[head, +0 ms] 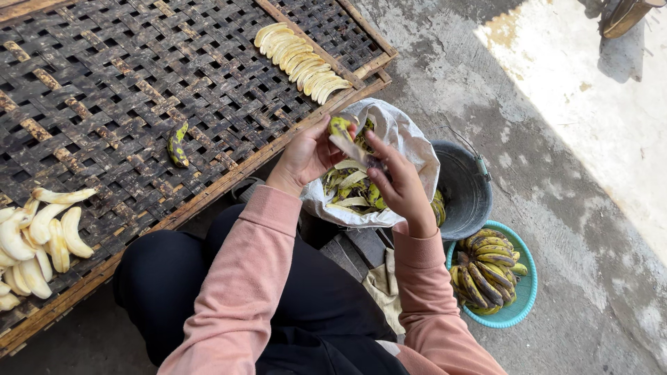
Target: The person sits on the ground and peels green bananas with a knife, dropping the peels into a cloth sack. Peeled bananas are placed onto woven bamboo drying trays alongside already peeled bananas, and unpeeled bananas are taken from a plastic basin.
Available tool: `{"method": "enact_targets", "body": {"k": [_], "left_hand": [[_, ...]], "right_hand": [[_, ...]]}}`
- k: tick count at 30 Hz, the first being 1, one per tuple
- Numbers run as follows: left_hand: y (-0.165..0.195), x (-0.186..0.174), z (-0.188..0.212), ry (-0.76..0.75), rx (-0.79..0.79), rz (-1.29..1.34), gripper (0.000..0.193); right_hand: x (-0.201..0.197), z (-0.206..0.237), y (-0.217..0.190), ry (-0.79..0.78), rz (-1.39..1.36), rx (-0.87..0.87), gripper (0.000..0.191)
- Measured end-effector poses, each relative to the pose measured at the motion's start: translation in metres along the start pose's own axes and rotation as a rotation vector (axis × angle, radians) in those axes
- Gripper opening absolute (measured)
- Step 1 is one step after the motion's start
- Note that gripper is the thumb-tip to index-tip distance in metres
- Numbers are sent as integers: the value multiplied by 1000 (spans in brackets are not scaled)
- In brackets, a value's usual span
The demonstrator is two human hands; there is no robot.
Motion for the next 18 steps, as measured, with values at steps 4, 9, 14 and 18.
{"method": "enact_targets", "body": {"k": [4,9,14,18], "left_hand": [[-9,9,-6,-30,-71,19,43],[-8,10,-10,0,-92,-101,44],[-8,13,-15,-19,-94,-121,40],[-4,21,-15,-89,-76,-178,39]], "right_hand": [[-6,-20,-42,-146,131,-48,57],[-8,-27,-46,-238,216,42,58],[-11,-25,-34,-218,167,38,55],[-10,-16,-10,-162,90,15,47]]}}
Point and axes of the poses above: each hand's wrist, its own z-axis away from the middle knuckle, its own x-axis out of the palm, y = z × x, the point moved 8 cm from there along -z, towards the middle knuckle
